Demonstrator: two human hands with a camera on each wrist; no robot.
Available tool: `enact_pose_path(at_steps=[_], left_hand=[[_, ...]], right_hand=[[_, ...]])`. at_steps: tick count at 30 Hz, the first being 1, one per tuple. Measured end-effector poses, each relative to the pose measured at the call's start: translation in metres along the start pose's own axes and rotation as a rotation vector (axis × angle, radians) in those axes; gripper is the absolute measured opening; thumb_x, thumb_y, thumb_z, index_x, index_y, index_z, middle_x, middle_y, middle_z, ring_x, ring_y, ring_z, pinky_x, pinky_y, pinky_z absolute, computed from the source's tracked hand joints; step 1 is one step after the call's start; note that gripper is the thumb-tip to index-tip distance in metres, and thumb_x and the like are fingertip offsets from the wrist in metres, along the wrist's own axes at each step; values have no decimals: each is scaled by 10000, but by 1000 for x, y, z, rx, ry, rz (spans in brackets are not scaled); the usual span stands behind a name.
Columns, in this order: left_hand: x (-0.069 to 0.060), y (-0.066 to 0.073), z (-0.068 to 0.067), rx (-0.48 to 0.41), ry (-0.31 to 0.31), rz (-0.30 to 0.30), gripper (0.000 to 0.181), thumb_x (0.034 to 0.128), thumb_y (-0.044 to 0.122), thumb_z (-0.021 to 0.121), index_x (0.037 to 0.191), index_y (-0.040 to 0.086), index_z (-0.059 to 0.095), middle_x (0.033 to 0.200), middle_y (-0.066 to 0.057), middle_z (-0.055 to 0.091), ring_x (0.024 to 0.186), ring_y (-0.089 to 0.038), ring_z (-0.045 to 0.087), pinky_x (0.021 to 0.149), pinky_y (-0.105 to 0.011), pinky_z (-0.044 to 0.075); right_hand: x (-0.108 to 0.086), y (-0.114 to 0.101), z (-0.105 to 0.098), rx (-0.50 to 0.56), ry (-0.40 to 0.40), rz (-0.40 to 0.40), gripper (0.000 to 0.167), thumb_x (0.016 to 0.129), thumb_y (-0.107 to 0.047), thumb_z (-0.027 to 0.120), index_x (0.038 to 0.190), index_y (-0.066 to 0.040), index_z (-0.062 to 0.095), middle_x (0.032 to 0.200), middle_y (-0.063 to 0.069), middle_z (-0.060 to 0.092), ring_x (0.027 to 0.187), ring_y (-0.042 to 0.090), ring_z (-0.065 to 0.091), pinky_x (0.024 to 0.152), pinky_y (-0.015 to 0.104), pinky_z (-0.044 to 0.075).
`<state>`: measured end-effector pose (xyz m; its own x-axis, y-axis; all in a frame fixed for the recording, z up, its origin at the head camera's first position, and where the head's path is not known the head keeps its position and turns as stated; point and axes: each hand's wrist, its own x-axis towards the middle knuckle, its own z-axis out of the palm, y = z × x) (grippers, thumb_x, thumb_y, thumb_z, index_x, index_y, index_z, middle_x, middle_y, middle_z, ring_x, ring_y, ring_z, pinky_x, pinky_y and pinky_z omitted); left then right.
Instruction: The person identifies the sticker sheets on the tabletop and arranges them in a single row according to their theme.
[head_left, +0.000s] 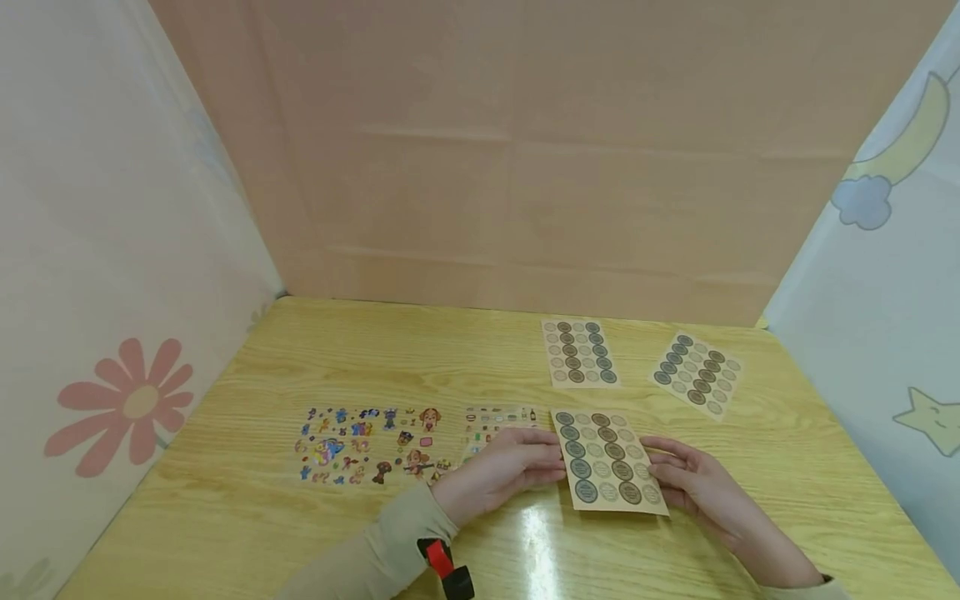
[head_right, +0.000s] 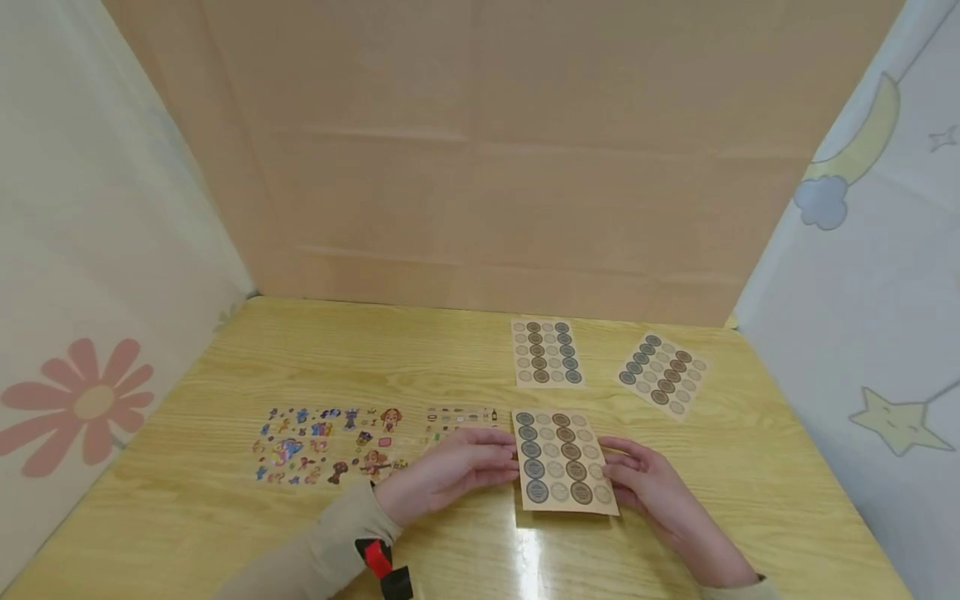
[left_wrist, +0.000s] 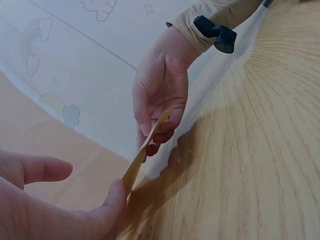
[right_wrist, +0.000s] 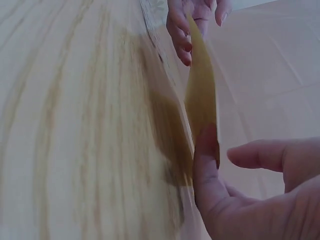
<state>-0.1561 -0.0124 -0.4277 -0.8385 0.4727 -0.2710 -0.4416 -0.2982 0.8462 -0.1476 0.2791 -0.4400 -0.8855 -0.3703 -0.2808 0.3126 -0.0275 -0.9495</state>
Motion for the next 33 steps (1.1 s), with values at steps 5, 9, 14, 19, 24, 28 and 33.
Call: enact_pose_path(at_steps=[5,9,14,19,24,28,33], left_hand=[[1,0,-2,32,10,11,375,890,-62,555,1244,-166,485,1099,-244,612,932,-277,642,882,-373,526],[2,2,-4,34,8,20,410,886,-73,559,1273,-168,459,1122,-253,600,980,-316,630,889,-377,522],[3,4,-5,8,22,14,446,880,-93,549,1301,-177,428,1160,-264,571,1039,-359,598,909,-391,511],[4,5,-6,-9,17,-21,356,914,40,553,1201,-163,496,1169,-251,557,1058,-352,579,930,-410,496],[1,8,-5,-40,40,-32,468,966,181,480,1292,-151,427,1245,-266,518,1096,-373,558,940,-431,486],[-1,11,-6,-65,46,-21,555,970,217,455,1357,-164,342,1307,-295,468,1155,-420,514,959,-456,469],[1,12,-10,-90,59,-23,587,963,231,457,1369,-172,322,1318,-309,451,1180,-445,486,980,-475,448]], right_hand=[[1,-4,7,-28,55,38,597,1017,-147,448,1432,166,154,1202,43,590,1031,178,613,898,331,514],[2,-8,13,-20,94,40,605,1018,-143,425,1431,184,127,1249,82,541,1043,180,604,921,322,499],[3,-12,21,-4,134,46,609,1018,-159,407,1442,169,117,1352,180,420,1062,181,584,940,322,485],[3,-14,30,-4,137,25,621,1048,-251,327,1464,133,70,1484,276,161,1094,156,542,937,290,472],[5,-17,34,-24,107,8,654,1057,-315,288,1495,62,-19,1543,248,15,1205,191,451,925,246,457],[7,-18,35,-56,110,5,651,1060,-332,265,1504,28,-45,1551,220,-7,1301,292,331,926,204,435],[12,-16,33,-96,129,-2,632,1065,-342,228,1492,66,4,1537,243,60,1320,311,300,939,161,400]])
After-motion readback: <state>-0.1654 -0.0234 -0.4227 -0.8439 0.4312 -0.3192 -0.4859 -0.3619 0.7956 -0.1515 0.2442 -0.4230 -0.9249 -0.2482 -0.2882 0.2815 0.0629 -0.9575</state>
